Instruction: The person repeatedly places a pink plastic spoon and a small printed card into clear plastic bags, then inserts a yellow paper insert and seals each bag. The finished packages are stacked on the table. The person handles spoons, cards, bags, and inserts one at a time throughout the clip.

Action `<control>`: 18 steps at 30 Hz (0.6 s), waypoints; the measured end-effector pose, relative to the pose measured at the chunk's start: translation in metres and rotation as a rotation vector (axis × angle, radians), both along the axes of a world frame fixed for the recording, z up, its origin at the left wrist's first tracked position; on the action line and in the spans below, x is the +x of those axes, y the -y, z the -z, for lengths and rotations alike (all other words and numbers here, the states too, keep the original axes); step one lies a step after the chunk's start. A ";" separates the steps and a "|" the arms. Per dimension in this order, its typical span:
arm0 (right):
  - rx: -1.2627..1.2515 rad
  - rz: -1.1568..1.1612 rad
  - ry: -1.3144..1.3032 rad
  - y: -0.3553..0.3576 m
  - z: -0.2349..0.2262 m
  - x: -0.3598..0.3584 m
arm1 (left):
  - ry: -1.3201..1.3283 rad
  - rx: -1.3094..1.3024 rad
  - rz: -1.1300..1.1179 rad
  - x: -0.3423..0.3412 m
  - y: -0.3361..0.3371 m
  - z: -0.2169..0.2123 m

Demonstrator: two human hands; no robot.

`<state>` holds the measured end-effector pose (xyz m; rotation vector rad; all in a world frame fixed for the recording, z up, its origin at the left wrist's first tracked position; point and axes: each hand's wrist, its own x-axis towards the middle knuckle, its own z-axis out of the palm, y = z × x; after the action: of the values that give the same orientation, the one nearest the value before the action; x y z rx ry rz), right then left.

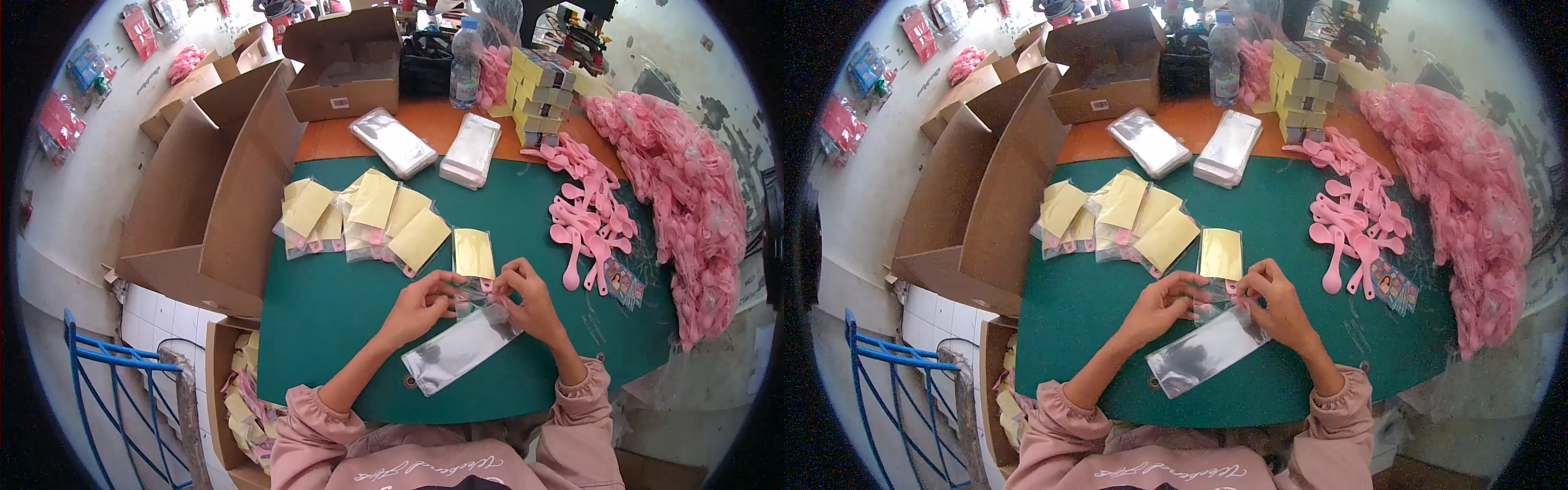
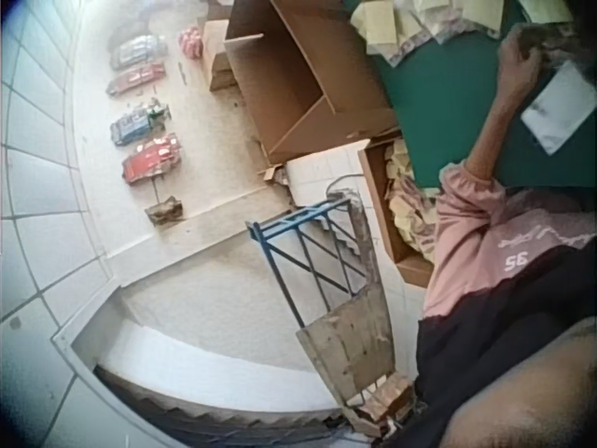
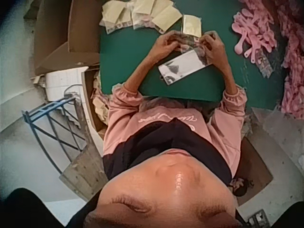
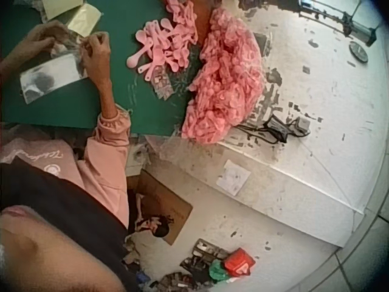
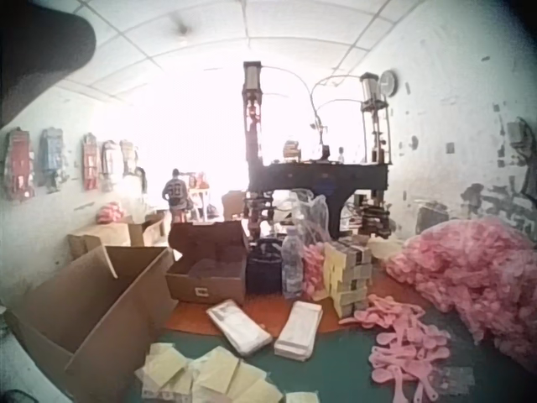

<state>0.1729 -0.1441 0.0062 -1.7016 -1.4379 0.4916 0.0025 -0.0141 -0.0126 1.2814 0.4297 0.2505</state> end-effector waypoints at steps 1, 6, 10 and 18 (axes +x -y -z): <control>0.017 0.000 -0.022 0.001 0.002 0.000 | -0.002 -0.005 0.005 0.001 0.002 0.000; -0.011 -0.026 -0.112 0.002 0.000 -0.003 | -0.085 0.663 -0.065 0.001 0.008 -0.011; 0.006 0.066 -0.303 0.002 0.008 -0.006 | -0.080 0.549 -0.138 0.000 0.008 -0.006; -0.142 0.222 -0.697 0.000 0.013 -0.009 | -0.206 0.375 -0.180 0.007 0.004 0.001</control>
<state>0.1640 -0.1441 -0.0069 -1.5475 -0.7188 0.9625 0.0091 -0.0183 -0.0137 1.6461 0.6992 0.3643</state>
